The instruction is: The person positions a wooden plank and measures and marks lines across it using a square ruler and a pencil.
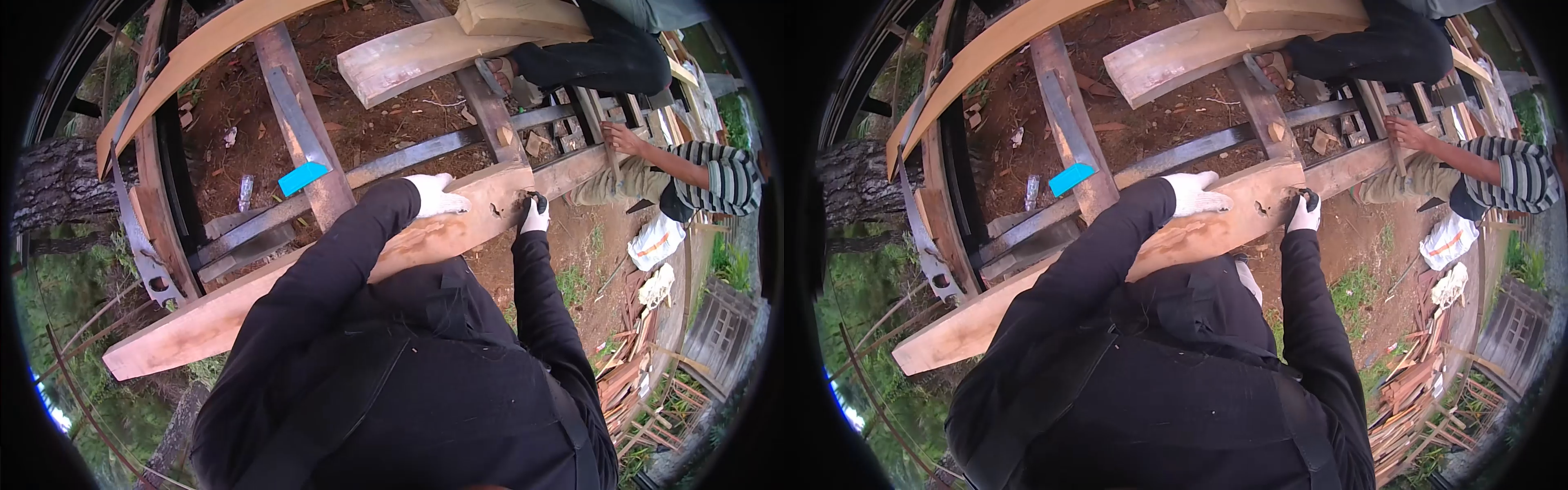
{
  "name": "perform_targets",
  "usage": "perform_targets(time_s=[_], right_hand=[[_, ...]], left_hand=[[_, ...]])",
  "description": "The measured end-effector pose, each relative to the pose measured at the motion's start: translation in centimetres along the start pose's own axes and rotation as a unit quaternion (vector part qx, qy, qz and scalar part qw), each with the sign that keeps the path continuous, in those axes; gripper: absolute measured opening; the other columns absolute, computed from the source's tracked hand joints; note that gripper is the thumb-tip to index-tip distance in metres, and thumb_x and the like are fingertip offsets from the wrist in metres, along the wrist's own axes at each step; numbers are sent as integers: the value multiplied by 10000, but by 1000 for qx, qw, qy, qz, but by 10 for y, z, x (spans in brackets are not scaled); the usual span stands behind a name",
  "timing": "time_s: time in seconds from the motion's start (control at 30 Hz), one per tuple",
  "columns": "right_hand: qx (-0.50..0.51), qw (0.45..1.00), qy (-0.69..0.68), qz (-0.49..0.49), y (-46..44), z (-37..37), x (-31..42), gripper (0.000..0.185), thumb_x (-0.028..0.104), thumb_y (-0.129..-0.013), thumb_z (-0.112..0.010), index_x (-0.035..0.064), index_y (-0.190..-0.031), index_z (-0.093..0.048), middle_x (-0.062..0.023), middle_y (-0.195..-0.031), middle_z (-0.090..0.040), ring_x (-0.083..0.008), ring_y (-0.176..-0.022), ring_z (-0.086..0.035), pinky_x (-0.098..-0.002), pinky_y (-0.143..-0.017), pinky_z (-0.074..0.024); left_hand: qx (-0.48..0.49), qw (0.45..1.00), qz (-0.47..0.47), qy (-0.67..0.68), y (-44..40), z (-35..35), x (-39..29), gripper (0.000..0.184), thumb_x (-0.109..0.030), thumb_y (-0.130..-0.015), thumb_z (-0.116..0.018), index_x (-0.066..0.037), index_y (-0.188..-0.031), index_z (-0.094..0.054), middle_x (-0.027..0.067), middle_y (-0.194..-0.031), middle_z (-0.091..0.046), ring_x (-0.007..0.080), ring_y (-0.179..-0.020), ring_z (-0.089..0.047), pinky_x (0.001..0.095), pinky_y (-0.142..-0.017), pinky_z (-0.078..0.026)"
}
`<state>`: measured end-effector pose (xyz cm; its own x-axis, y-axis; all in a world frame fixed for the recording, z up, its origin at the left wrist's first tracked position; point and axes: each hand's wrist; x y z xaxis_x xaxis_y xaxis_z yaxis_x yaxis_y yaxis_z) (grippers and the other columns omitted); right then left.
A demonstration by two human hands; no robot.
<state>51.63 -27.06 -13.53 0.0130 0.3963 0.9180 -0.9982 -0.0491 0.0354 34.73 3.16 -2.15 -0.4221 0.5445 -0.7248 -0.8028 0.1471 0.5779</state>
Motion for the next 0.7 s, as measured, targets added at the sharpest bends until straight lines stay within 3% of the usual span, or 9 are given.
perform_targets(time_s=[0.07,0.13,0.2,0.27,0.33,0.47,0.53,0.63,0.7], right_hand=[[18,999,-40,-31,6,6,4,179,92,-983,-577,34,-1150,-606,-58,-1020,-652,-148,-942,-604,-288,-888,-493],[28,998,57,23,11,8,-7,183,87,-986,-578,28,-1158,-602,-65,-1026,-654,-152,-954,-605,-290,-900,-491],[30,999,9,19,28,1,12,201,91,-987,-583,25,-1176,-600,-73,-1039,-655,-167,-966,-603,-302,-920,-487],[70,996,53,21,40,-3,25,226,81,-983,-589,21,-1200,-596,-66,-1053,-652,-166,-981,-600,-297,-938,-481],[91,992,49,66,70,-10,63,254,94,-982,-595,12,-1222,-590,-91,-1065,-654,-180,-990,-611,-308,-936,-485],[154,980,120,47,99,-12,109,336,107,-966,-620,-24,-1268,-553,-187,-1131,-648,-268,-1034,-639,-352,-954,-491],[179,968,139,110,123,-16,107,415,115,-955,-628,-14,-1339,-538,-195,-1161,-665,-304,-1100,-658,-373,-977,-497],[223,956,164,94,144,-17,125,419,137,-968,-631,-14,-1347,-536,-224,-1191,-658,-325,-1111,-664,-385,-967,-512],[230,952,166,116,145,-19,122,420,144,-970,-635,-9,-1349,-538,-228,-1196,-658,-328,-1114,-665,-384,-960,-515]], left_hand=[[-16,1000,-13,-13,9,5,-4,1079,-796,-864,-530,-18,-1579,-311,304,-1492,-484,437,-1372,-493,438,-1143,-391],[-7,1000,-17,-5,18,3,-4,1083,-810,-877,-485,-23,-1591,-283,303,-1493,-483,441,-1374,-489,443,-1149,-383],[-3,1000,-3,-4,21,0,-1,1063,-801,-883,-484,-46,-1601,-275,296,-1514,-463,436,-1394,-468,447,-1160,-370],[-15,999,31,-19,35,3,5,1035,-789,-887,-494,-79,-1608,-277,285,-1544,-430,429,-1419,-438,449,-1169,-359],[-30,999,35,-9,55,5,18,1004,-765,-890,-517,-106,-1610,-280,275,-1559,-414,426,-1423,-431,446,-1176,-354],[-34,999,38,-11,88,12,23,937,-721,-920,-526,-143,-1615,-280,280,-1554,-416,441,-1417,-431,453,-1180,-350],[-75,995,50,-40,114,3,39,891,-695,-936,-529,-144,-1604,-318,286,-1559,-406,442,-1424,-424,460,-1187,-339],[-127,989,23,-75,130,-13,56,830,-660,-954,-527,-115,-1565,-397,280,-1534,-442,436,-1408,-445,457,-1184,-345],[-182,977,-43,-100,137,-18,60,749,-617,-967,-531,-100,-1507,-482,251,-1468,-524,419,-1353,-504,454,-1153,-383]])
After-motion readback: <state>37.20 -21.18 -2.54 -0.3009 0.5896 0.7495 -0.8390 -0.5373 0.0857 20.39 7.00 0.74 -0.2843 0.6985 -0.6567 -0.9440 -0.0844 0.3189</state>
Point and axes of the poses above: each hand's wrist, its own y-axis away from the middle knuckle, its own z-axis out of the back of the hand, x = y × z
